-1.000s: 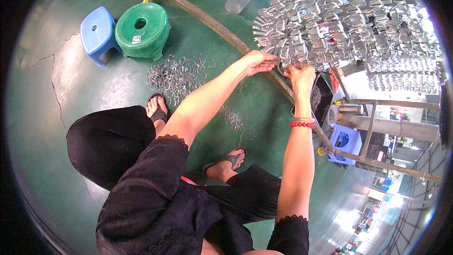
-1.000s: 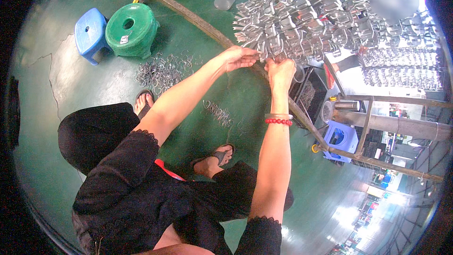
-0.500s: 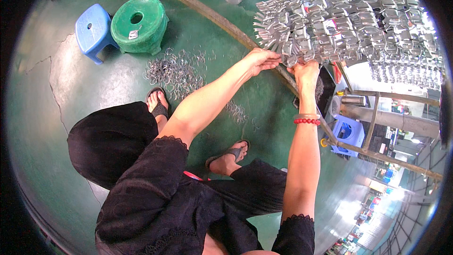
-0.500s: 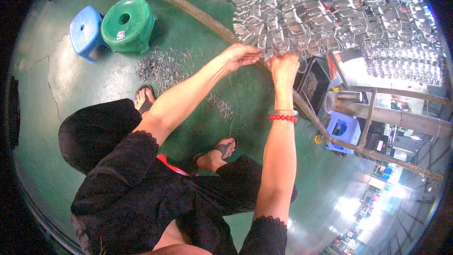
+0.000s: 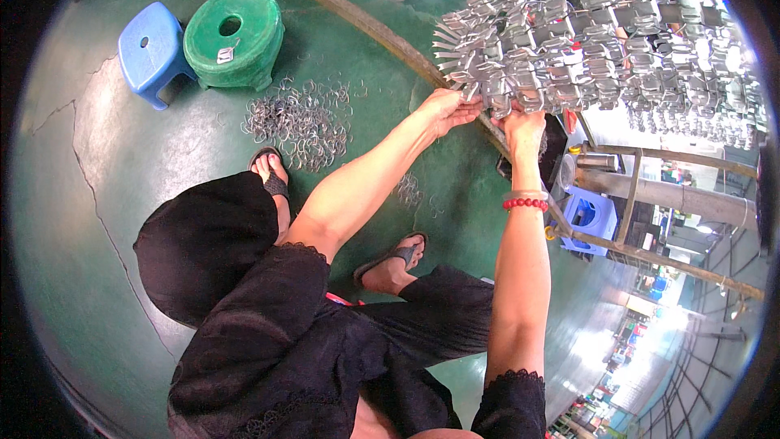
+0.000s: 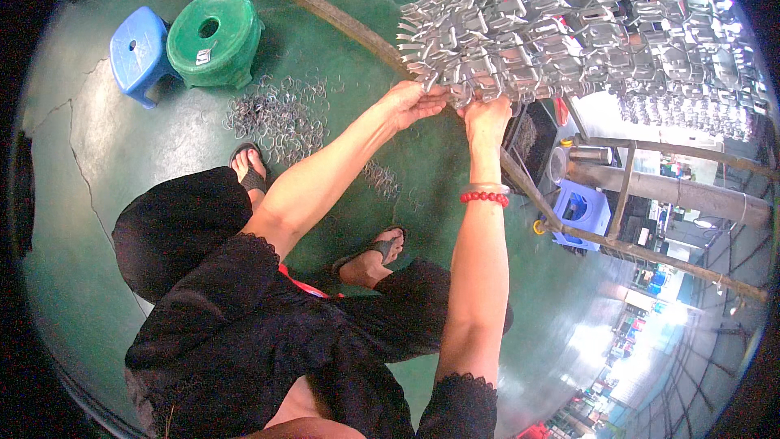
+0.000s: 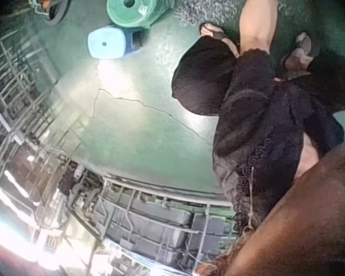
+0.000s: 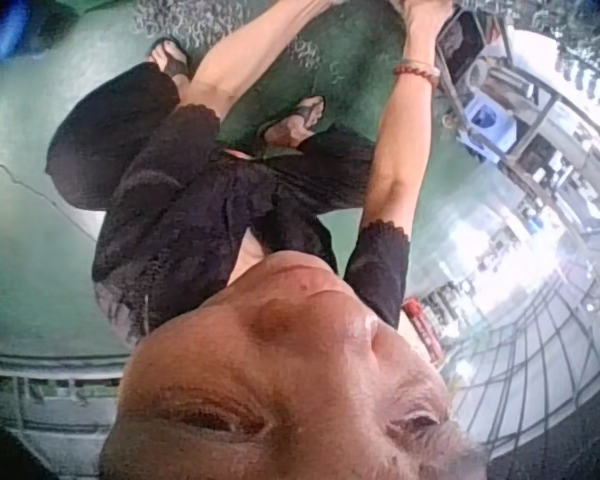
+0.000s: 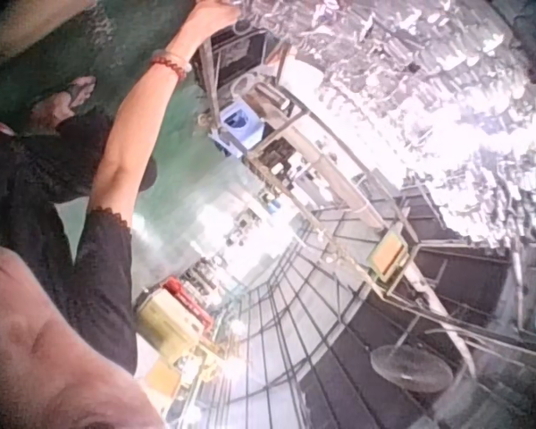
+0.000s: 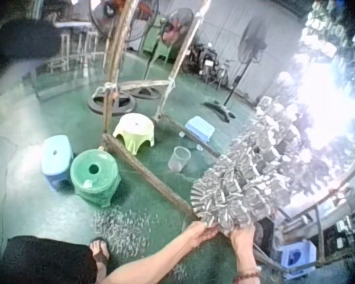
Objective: The person sits on a small stool and picks up small metal hooks from the floor, then attaches them one by one to a large hanging rack filled with similar hooks. The person repeats this process, gathering hooks from the floor and adding them to the rack.
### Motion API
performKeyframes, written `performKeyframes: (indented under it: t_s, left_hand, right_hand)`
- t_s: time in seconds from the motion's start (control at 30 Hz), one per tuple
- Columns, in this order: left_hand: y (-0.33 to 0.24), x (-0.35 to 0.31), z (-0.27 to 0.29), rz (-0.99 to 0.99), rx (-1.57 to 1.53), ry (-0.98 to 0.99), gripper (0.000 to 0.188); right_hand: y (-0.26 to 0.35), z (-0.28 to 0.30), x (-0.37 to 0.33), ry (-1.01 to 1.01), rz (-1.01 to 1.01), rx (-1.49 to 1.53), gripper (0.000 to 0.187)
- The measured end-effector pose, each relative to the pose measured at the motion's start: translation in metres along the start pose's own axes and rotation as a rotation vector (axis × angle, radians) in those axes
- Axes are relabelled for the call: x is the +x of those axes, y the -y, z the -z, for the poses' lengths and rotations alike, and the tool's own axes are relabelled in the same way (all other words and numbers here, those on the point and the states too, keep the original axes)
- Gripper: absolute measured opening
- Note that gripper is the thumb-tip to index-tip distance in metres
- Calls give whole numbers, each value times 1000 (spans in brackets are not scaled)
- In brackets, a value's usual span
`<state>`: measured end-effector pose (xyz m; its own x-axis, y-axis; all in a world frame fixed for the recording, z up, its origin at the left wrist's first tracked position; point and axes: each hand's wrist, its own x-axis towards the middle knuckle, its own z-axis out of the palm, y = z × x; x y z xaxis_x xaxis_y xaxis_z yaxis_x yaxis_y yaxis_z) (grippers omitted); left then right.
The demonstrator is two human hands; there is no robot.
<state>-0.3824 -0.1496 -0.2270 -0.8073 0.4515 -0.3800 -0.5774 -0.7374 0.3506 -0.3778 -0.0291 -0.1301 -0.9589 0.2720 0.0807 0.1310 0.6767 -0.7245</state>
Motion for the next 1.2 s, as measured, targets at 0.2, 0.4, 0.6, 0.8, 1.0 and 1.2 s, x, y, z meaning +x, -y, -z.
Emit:
performKeyframes:
  t_s: [0.2,0.4,0.6,0.8,1.0,1.2]
  left_hand:
    - [1,0,7,4,-39,36,19]
    - [4,3,10,30,-87,84,17]
    - [3,4,8,43,-109,84,15]
    - [8,11,9,51,-53,124,15]
    - [4,4,10,0,-28,45,16]
    - [9,2,5,26,-51,51,16]
  right_hand:
    - [1,0,0,84,-51,-97,21]
    - [1,1,-4,90,-49,-69,30]
    - [2,-4,-7,63,-102,80,30]
    - [-4,-9,-1,113,-31,26,20]
    - [12,7,-15,58,-61,-99,23]
    - [19,9,-22,13,-10,-214,19]
